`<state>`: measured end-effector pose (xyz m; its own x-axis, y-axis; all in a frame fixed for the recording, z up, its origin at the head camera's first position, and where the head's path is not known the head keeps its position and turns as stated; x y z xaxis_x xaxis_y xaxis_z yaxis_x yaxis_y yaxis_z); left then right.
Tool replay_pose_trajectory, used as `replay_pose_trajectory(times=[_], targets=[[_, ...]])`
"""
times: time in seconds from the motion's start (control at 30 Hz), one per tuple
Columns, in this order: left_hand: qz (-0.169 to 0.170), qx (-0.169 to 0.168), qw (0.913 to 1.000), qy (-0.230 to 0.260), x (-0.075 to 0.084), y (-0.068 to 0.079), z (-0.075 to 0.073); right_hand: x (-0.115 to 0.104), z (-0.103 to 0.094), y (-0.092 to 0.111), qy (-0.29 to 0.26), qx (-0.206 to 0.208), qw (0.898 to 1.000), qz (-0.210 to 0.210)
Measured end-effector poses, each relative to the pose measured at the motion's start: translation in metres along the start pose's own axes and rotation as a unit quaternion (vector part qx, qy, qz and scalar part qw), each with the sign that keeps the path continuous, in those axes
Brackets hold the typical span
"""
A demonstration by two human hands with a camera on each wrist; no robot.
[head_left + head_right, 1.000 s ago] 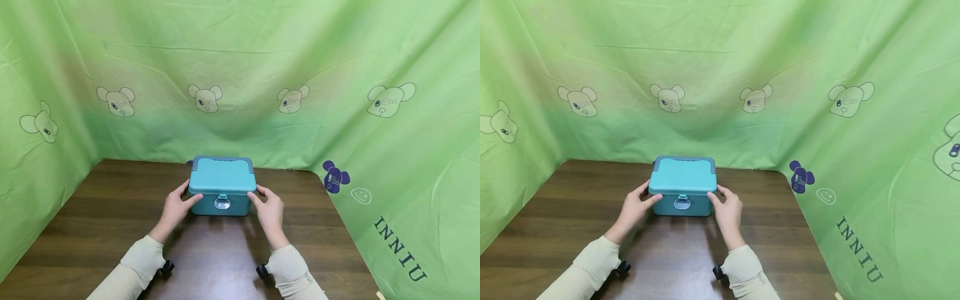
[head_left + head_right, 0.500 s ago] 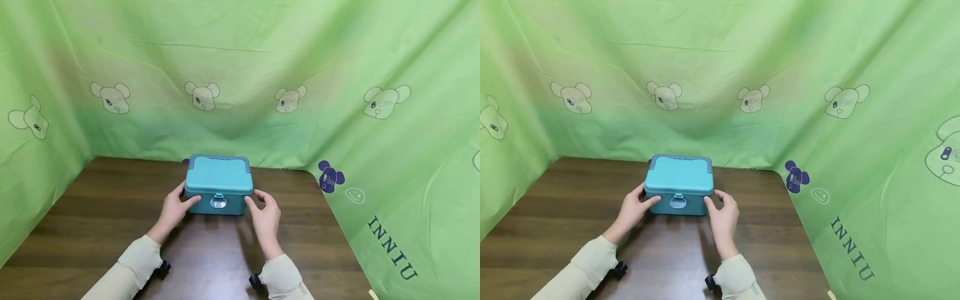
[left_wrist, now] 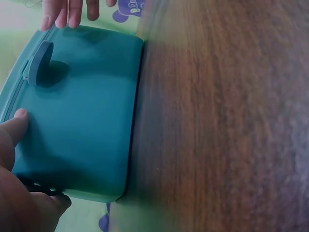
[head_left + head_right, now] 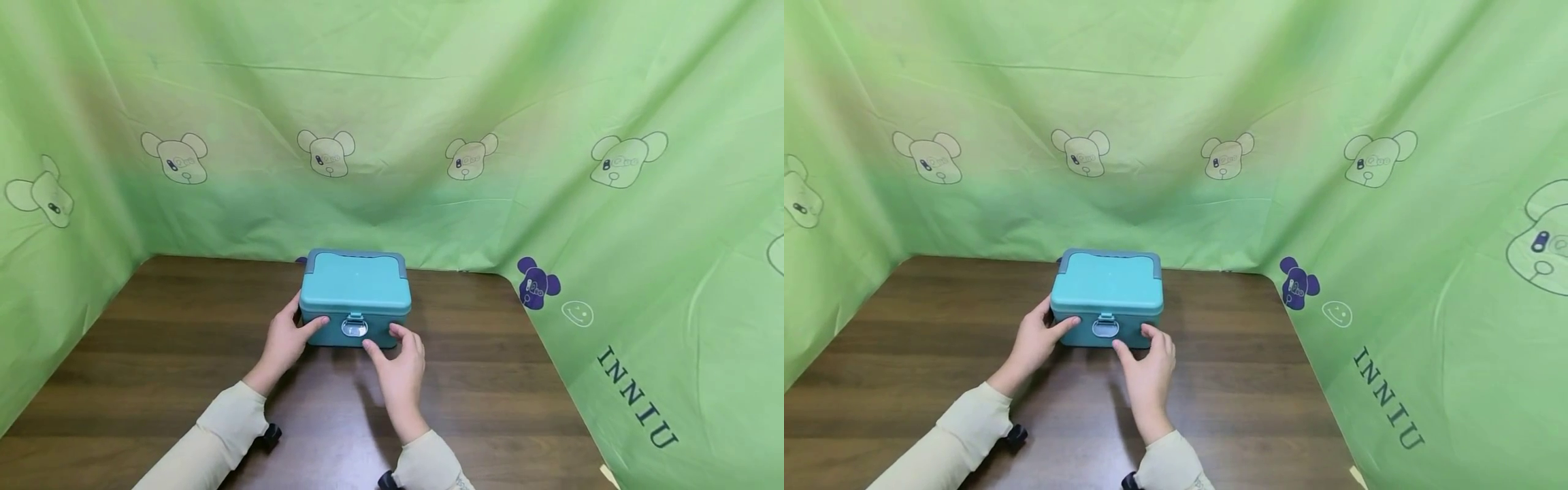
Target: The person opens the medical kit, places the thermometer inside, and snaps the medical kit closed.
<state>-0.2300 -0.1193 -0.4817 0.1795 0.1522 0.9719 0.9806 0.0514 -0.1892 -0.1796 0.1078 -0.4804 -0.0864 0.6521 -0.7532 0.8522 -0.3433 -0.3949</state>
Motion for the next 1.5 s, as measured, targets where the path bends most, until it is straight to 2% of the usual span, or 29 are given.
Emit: replay_pose_trajectory(times=[0.2, 0.37, 0.6, 0.77, 0.97, 1.1, 1.33, 1.5], targets=[[0.004, 0.010, 0.9999, 0.008, 0.001, 0.001, -0.002, -0.011, 0.019, 0.014, 0.006, -0.013, 1.000, -0.008], [0.005, 0.009, 0.9999, 0.008, 0.003, 0.002, 0.000, -0.021, 0.033, 0.019, -0.005, -0.014, 1.000, 0.014], [0.008, 0.004, 0.9997, 0.022, -0.002, 0.002, 0.008, -0.029, 0.049, 0.017, -0.012, 0.022, 0.997, 0.076], [0.010, 0.010, 0.9997, 0.018, -0.003, 0.002, 0.009, -0.030, 0.057, 0.018, -0.023, 0.054, 0.995, 0.078], [0.000, 0.014, 0.9998, 0.012, -0.002, 0.001, 0.006, -0.030, 0.060, 0.018, -0.025, 0.065, 0.996, 0.060], [0.007, 0.015, 0.9998, 0.008, -0.001, 0.001, 0.006, -0.030, 0.059, 0.017, -0.036, 0.059, 0.996, 0.058], [0.004, 0.015, 0.9997, 0.018, -0.002, 0.004, 0.006, -0.034, 0.053, 0.019, -0.089, 0.020, 0.991, 0.095], [0.001, 0.012, 0.9998, 0.019, 0.000, 0.004, 0.006, -0.041, 0.048, 0.017, -0.109, 0.031, 0.989, 0.099]])
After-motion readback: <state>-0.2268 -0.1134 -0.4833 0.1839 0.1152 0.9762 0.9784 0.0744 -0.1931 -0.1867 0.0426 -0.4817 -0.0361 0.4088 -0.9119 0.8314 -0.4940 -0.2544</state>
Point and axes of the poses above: each hand's wrist, its own y-axis away from the middle knuckle, its own z-axis out of the palm, x = y × z, the point moved 2 cm from there along -y, towards the middle knuckle, and after that the axes turned 11 degrees about y, right-handed, at the moved point
